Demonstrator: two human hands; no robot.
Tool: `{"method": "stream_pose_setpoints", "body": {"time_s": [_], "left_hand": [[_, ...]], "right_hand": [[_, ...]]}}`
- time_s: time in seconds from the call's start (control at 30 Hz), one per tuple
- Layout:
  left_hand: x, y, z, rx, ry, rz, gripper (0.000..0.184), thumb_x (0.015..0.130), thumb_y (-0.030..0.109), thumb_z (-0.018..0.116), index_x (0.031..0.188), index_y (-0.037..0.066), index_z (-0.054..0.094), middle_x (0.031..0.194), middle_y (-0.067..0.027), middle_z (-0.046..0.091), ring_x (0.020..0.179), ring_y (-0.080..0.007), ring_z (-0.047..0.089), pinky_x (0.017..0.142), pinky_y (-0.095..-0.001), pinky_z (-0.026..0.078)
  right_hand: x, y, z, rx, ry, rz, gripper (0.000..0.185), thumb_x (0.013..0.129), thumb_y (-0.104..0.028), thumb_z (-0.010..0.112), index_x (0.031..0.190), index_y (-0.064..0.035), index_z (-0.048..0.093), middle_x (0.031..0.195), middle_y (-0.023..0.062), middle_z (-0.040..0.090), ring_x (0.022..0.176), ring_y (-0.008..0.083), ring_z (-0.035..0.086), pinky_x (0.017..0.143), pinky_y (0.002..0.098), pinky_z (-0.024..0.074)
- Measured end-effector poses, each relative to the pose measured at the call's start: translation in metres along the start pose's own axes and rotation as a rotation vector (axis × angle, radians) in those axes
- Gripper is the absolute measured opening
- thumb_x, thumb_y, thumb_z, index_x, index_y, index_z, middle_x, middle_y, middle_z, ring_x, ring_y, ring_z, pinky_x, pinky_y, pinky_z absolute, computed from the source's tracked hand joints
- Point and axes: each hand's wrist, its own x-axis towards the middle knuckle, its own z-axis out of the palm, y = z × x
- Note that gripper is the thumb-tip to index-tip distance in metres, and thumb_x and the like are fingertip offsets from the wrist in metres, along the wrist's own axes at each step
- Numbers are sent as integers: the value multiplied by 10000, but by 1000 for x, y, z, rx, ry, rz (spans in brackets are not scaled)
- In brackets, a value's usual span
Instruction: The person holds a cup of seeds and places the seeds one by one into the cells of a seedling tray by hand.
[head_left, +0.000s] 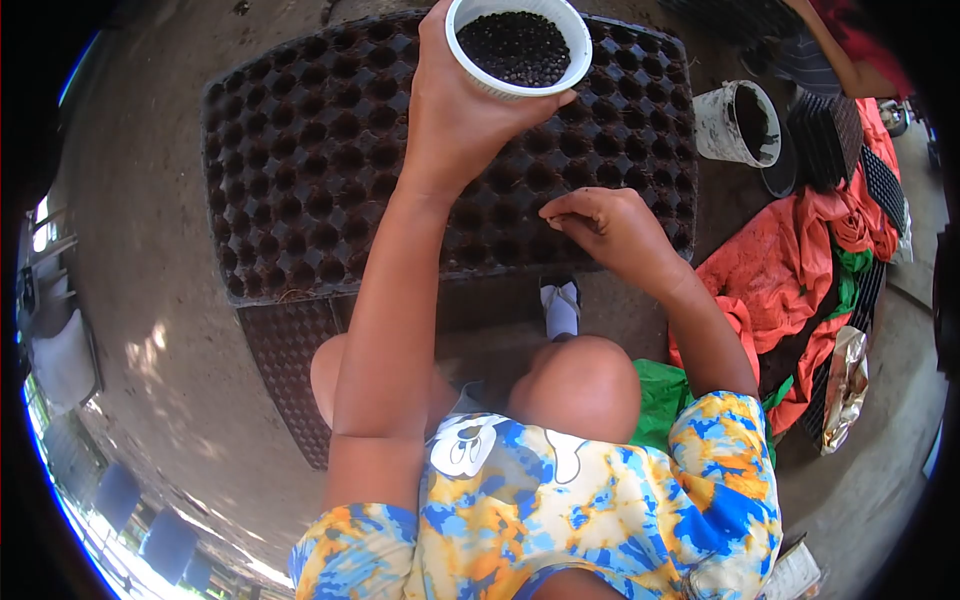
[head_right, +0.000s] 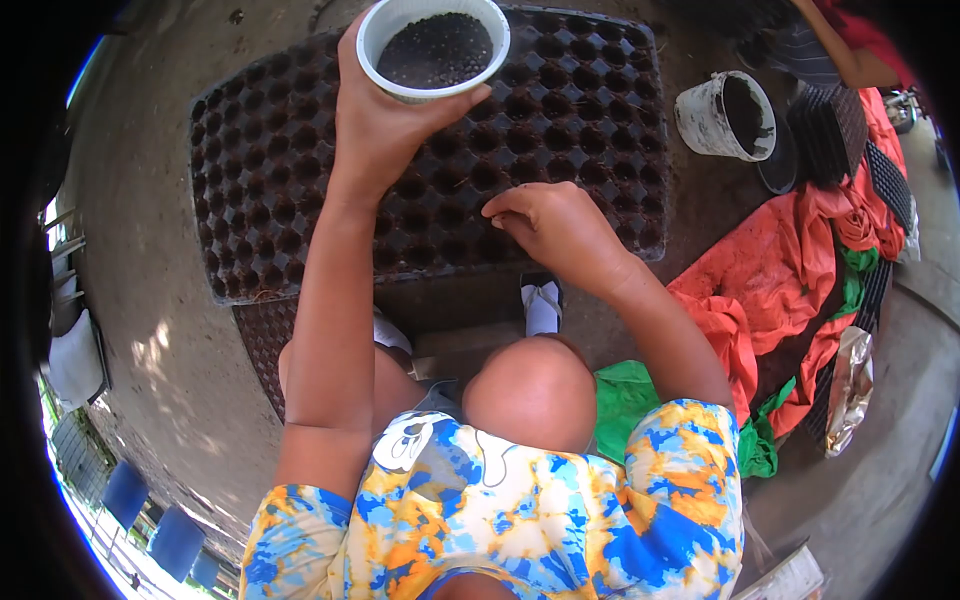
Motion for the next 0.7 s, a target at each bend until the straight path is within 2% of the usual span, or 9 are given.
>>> {"method": "stream_pose_setpoints", "body": {"time_s": [0.07, 0.17, 0.37, 0.6, 0.7], "left_hand": [[2, -5, 2, -21, -1, 27, 957, 564, 139, 931, 1345, 9, 394, 1260, -133, 541, 1184, -230, 531, 1030, -359, 416], [0, 8, 0, -9, -7, -48, 959, 563, 134, 930, 1347, 7, 393, 1257, -134, 545, 1183, -232, 532, 1028, -359, 417], [-1, -7, 2, -17, -1, 46, 953, 574, 134, 923, 1352, 7, 387, 1261, -140, 546, 1181, -234, 535, 1026, -360, 417], [0, -7, 1, -26, -2, 49, 946, 578, 124, 916, 1353, 4, 386, 1261, -141, 545, 1181, -233, 535, 1026, -359, 417], [0, -7, 2, -48, -6, 47, 946, 577, 125, 917, 1351, 4, 388, 1264, -140, 540, 1184, -231, 532, 1028, -358, 415]], "right_hand": [[0, 1, 0, -12, 17, -19, 167, 802, -50, 673, 961, -37, 720, 916, 139, 708, 842, 310, 685, 758, 371, 550], [0, -1, -1, -75, 36, -65, 163, 801, -63, 682, 958, -47, 723, 908, 128, 709, 828, 304, 684, 746, 373, 552], [0, -2, -4, -146, 39, -99, 152, 803, -66, 684, 948, -65, 729, 893, 114, 703, 798, 298, 679, 721, 372, 555], [0, -3, -4, -130, -4, -64, 157, 806, -52, 672, 953, -65, 725, 893, 113, 689, 799, 311, 673, 711, 381, 549], [1, -4, -5, -164, 1, -75, 202, 804, -28, 702, 1001, -70, 719, 878, 113, 688, 782, 277, 681, 680, 354, 542]]}}
